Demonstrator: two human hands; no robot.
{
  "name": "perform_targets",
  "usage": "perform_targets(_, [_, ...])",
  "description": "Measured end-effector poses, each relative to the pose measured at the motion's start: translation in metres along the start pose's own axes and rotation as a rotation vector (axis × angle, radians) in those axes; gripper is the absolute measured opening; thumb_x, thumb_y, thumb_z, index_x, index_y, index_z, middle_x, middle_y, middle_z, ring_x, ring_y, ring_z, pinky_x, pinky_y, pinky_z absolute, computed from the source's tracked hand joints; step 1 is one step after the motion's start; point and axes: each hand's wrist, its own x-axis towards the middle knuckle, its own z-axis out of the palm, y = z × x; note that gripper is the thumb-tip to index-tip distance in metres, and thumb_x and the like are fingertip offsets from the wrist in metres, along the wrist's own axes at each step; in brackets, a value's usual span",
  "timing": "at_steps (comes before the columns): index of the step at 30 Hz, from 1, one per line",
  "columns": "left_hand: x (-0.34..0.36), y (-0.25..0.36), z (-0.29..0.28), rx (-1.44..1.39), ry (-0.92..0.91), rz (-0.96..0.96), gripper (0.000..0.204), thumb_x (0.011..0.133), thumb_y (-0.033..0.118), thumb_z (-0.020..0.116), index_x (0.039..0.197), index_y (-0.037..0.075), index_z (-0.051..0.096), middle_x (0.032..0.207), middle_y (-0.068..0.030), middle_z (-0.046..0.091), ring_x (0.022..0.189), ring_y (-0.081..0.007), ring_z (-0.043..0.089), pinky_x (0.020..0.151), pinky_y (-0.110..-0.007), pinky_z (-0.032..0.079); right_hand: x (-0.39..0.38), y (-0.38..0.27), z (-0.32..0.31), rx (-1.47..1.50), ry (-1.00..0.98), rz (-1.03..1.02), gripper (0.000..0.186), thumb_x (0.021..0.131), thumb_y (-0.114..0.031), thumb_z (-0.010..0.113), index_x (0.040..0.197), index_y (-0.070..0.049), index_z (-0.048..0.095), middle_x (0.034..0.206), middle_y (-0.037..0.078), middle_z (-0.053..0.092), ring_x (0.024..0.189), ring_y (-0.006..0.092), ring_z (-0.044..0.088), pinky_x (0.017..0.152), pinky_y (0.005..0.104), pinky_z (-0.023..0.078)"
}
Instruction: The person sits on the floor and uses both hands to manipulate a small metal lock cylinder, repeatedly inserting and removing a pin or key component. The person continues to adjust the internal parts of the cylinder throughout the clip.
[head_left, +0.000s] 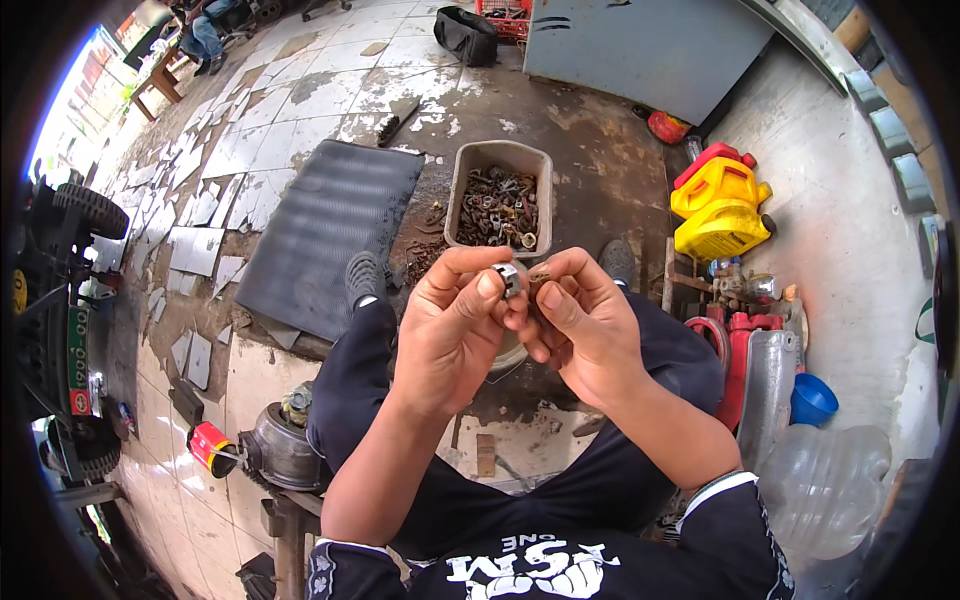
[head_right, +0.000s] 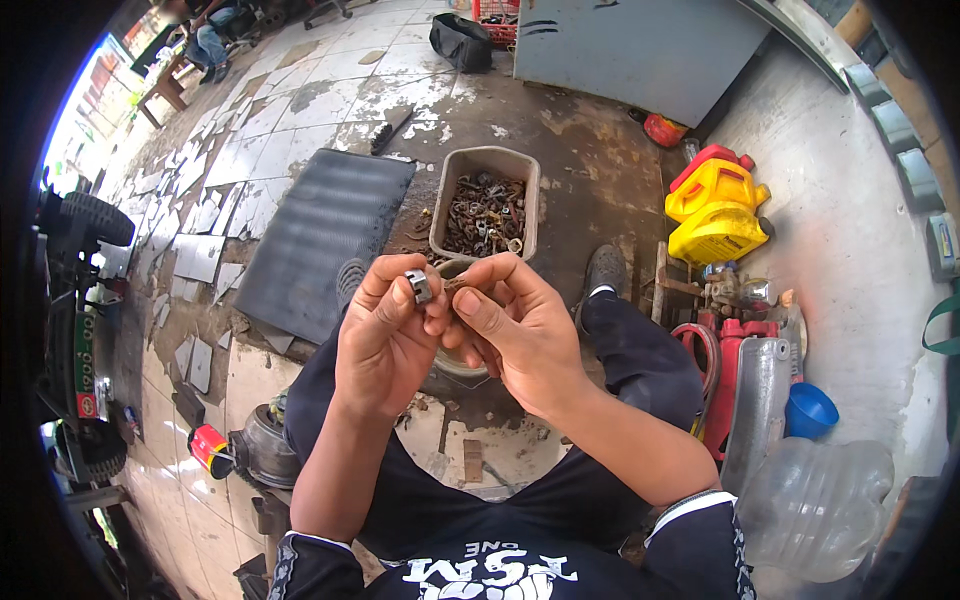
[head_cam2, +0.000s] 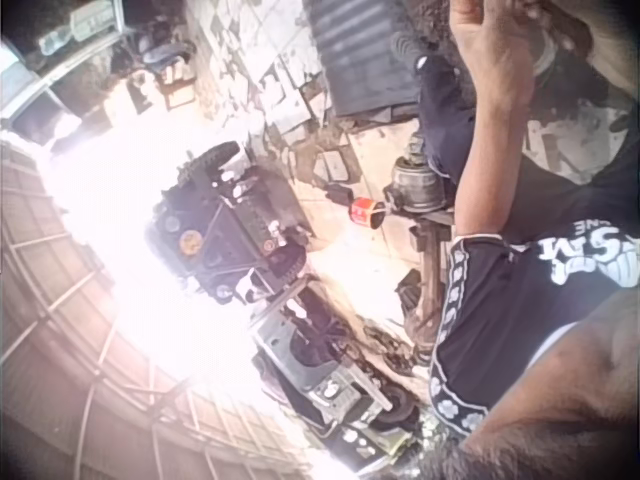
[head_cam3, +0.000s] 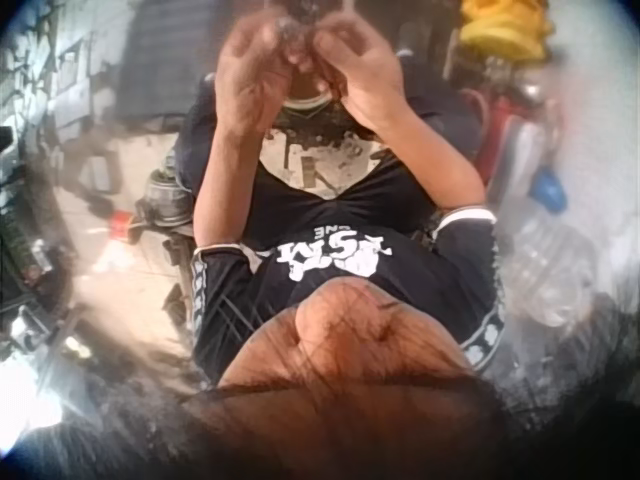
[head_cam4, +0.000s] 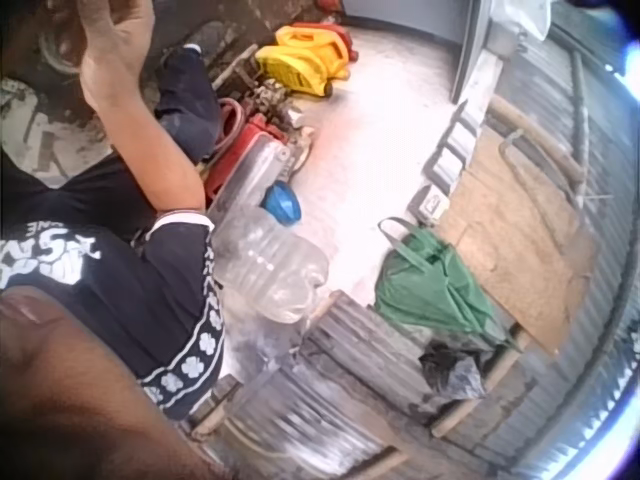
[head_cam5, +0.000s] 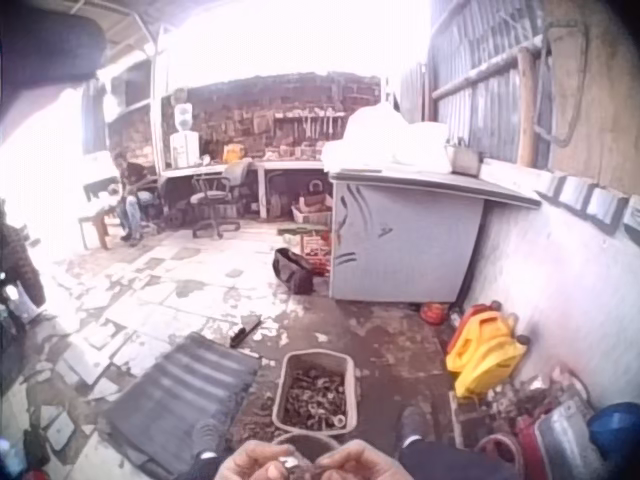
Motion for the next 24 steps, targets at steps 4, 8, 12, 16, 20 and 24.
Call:
perform_targets(4, [0.008, 0.004, 0.004, -0.105, 0.075, -0.072, 0.024, 0.094, 0.009, 0.055, 0.117, 0.0, 0.057, 0.098, -0.0106, 0.062, 0.086, -0.0173, 0.057, 0.077, -0.029, 0.047, 0.005, -0.012, -0.005, 0.052, -0.01, -0.004, 0.017, 0.094, -0.011, 0.062, 0.108, -0.004, 0.055, 0.094, 0.007, 0.064, 0.074, 0.0118, 0.062, 0.056, 0.0234, 0.047])
perform_targets(8, [0.011, 0.007, 0.0, -0.106, 0.141, -0.151, 0.012, 0.093, 0.014, 0.048, 0.095, 0.002, 0.051, 0.085, -0.0059, 0.049, 0.074, -0.0148, 0.045, 0.064, -0.029, 0.039, 0.006, -0.015, -0.006, 0.044, 0.031, -0.007, 0.02, 0.094, -0.01, 0.062, 0.112, -0.003, 0.057, 0.094, 0.006, 0.064, 0.078, 0.0115, 0.063, 0.063, 0.023, 0.049])
perform_targets(12, [0.007, 0.002, 0.004, 0.206, 0.255, -0.165, 0.02, 0.093, 0.024, 0.055, 0.084, 0.007, 0.047, 0.072, 0.0025, 0.041, 0.061, -0.0078, 0.036, 0.056, -0.024, 0.032, 0.004, -0.016, -0.003, -0.079, 0.1, -0.008, 0.023, 0.093, -0.011, 0.064, 0.113, -0.001, 0.06, 0.097, 0.006, 0.065, 0.083, 0.0104, 0.063, 0.069, 0.0221, 0.051])
perform_targets(16, [0.007, -0.008, 0.014, 0.863, 0.209, 0.094, 0.026, 0.086, 0.024, 0.074, 0.085, 0.005, 0.057, 0.071, 0.0047, 0.051, 0.064, -0.0008, 0.042, 0.056, -0.017, 0.032, 0.002, -0.014, -0.009, -0.137, 0.096, -0.05, 0.023, 0.09, -0.008, 0.067, 0.111, 0.0, 0.062, 0.098, 0.006, 0.067, 0.086, 0.0085, 0.064, 0.075, 0.0212, 0.052])
perform_targets(20, [0.005, -0.009, 0.017, 0.934, 0.188, 0.157, 0.022, 0.085, 0.017, 0.075, 0.088, 0.001, 0.061, 0.073, 0.0032, 0.058, 0.066, -0.0014, 0.047, 0.057, -0.017, 0.035, 0.0, -0.014, -0.01, -0.104, 0.115, -0.047, 0.021, 0.088, -0.004, 0.069, 0.108, 0.0, 0.062, 0.096, 0.006, 0.067, 0.087, 0.0085, 0.064, 0.079, 0.0207, 0.053])
perform_targets(24, [0.005, -0.004, 0.02, 0.913, 0.203, 0.143, 0.019, 0.087, 0.013, 0.073, 0.093, -0.002, 0.064, 0.077, 0.0013, 0.062, 0.066, -0.0007, 0.048, 0.057, -0.016, 0.036, -0.001, -0.018, -0.02, -0.113, 0.081, -0.019, 0.019, 0.087, -0.004, 0.069, 0.105, 0.0, 0.062, 0.094, 0.006, 0.068, 0.085, 0.0091, 0.065, 0.079, 0.0213, 0.053])
